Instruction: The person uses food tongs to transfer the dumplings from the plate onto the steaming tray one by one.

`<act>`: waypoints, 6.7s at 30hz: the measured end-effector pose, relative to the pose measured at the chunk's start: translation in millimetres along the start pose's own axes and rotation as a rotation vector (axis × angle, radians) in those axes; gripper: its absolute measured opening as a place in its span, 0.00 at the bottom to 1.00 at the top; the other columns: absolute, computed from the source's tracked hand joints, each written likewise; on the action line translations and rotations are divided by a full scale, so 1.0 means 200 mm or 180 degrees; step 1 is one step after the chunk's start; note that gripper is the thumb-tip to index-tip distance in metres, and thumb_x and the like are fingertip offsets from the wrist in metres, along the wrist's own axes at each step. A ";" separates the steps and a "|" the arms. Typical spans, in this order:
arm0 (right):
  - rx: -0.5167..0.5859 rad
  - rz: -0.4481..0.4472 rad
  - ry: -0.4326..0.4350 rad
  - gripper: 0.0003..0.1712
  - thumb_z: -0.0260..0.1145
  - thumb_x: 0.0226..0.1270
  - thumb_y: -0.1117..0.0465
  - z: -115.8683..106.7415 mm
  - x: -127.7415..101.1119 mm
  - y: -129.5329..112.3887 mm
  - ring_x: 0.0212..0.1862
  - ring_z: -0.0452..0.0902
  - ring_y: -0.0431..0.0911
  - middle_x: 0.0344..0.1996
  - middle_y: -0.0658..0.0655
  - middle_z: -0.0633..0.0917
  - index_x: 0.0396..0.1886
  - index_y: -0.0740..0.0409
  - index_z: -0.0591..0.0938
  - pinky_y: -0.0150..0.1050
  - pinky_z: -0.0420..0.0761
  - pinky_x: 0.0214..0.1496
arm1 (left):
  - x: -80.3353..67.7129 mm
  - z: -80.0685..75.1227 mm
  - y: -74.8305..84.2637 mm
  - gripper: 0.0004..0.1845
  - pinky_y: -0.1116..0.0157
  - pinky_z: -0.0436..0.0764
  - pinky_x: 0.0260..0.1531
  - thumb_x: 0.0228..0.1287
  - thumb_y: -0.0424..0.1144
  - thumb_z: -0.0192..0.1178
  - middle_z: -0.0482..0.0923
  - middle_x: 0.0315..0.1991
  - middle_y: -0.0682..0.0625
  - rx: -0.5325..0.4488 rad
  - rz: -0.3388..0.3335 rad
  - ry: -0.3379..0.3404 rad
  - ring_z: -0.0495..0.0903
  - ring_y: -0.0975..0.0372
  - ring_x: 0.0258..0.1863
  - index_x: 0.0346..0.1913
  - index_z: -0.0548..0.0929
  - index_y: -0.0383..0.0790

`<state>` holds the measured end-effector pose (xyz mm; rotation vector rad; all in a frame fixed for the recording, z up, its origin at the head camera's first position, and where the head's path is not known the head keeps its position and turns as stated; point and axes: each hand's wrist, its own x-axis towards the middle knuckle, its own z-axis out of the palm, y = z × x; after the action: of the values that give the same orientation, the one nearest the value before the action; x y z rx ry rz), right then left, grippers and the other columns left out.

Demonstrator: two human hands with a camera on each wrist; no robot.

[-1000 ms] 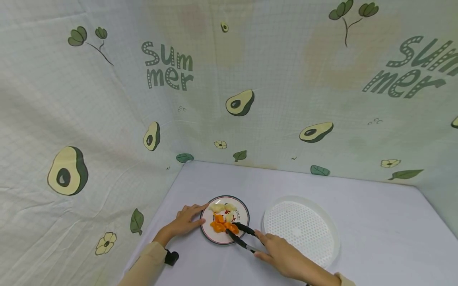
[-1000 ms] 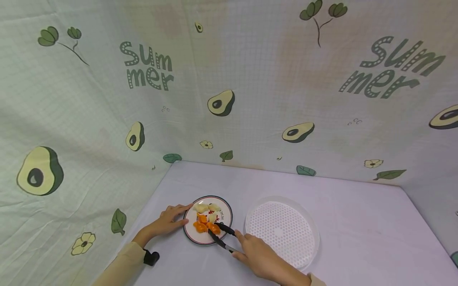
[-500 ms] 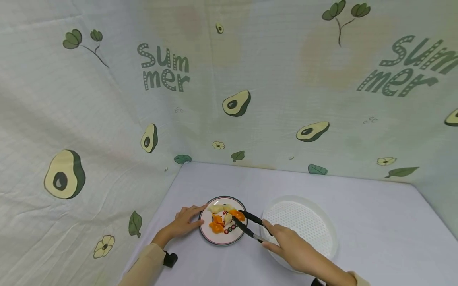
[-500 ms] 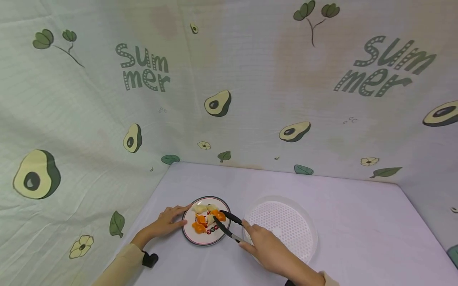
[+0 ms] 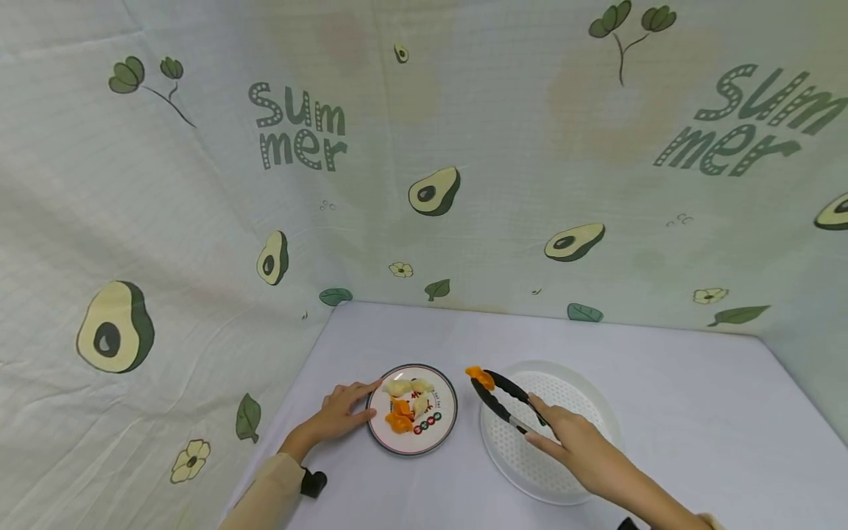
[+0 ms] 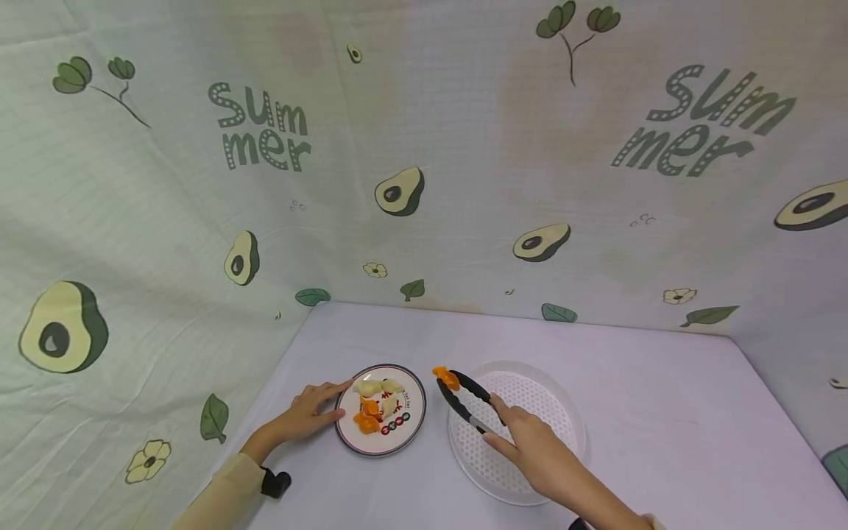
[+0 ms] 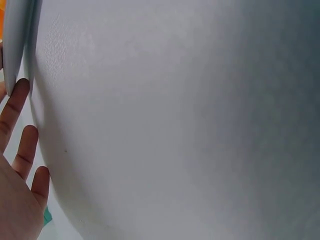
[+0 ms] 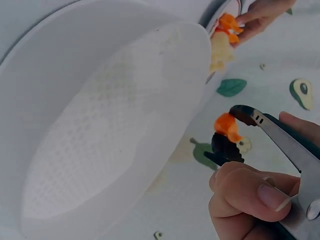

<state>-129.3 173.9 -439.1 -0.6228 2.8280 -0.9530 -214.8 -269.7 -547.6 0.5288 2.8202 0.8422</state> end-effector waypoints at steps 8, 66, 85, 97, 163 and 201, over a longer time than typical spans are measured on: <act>-0.0100 0.0113 0.0042 0.41 0.60 0.74 0.44 -0.06 -0.04 0.11 0.60 0.73 0.68 0.58 0.75 0.77 0.71 0.73 0.66 0.61 0.74 0.56 | -0.01 -0.01 0.02 0.32 0.48 0.62 0.47 0.70 0.52 0.61 0.75 0.62 0.46 0.0018 -0.0042 0.0049 0.66 0.52 0.54 0.73 0.70 0.46; -0.0111 0.0169 -0.0124 0.47 0.59 0.71 0.38 -0.14 -0.03 0.09 0.58 0.75 0.61 0.59 0.68 0.78 0.74 0.69 0.62 0.59 0.75 0.54 | 0.00 0.00 0.01 0.33 0.46 0.62 0.49 0.69 0.55 0.60 0.74 0.63 0.46 -0.0012 -0.0058 -0.0006 0.66 0.53 0.54 0.73 0.70 0.48; 0.0170 -0.0213 -0.0346 0.44 0.60 0.71 0.39 0.14 0.06 -0.17 0.66 0.68 0.65 0.65 0.71 0.73 0.74 0.64 0.65 0.63 0.68 0.61 | 0.00 0.02 0.01 0.33 0.49 0.62 0.48 0.69 0.55 0.61 0.74 0.62 0.47 -0.0005 -0.0121 0.0016 0.65 0.55 0.53 0.74 0.70 0.49; 0.0298 -0.0235 -0.0682 0.43 0.63 0.70 0.41 0.35 0.14 -0.24 0.60 0.73 0.66 0.60 0.75 0.75 0.73 0.65 0.67 0.63 0.73 0.55 | 0.00 0.02 0.01 0.33 0.49 0.62 0.48 0.69 0.55 0.61 0.74 0.62 0.48 -0.0023 -0.0143 0.0021 0.65 0.55 0.53 0.74 0.69 0.50; -0.0078 -0.0262 -0.0760 0.36 0.65 0.70 0.48 0.50 0.28 -0.30 0.50 0.81 0.59 0.54 0.72 0.80 0.69 0.67 0.72 0.50 0.82 0.45 | 0.01 -0.01 0.02 0.33 0.48 0.60 0.48 0.69 0.52 0.62 0.74 0.63 0.47 -0.0112 -0.0112 0.0049 0.65 0.54 0.54 0.73 0.70 0.49; -0.0068 -0.0461 -0.0498 0.39 0.63 0.71 0.43 0.37 0.20 -0.27 0.48 0.81 0.56 0.49 0.66 0.84 0.70 0.67 0.71 0.51 0.80 0.46 | 0.00 0.00 0.01 0.33 0.45 0.62 0.49 0.69 0.53 0.62 0.74 0.62 0.47 -0.0061 -0.0039 -0.0005 0.66 0.54 0.54 0.74 0.69 0.47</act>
<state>-131.1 77.4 -465.7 -0.8747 2.6886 -0.8545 -213.3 -268.2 -546.2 0.5085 2.8080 0.8654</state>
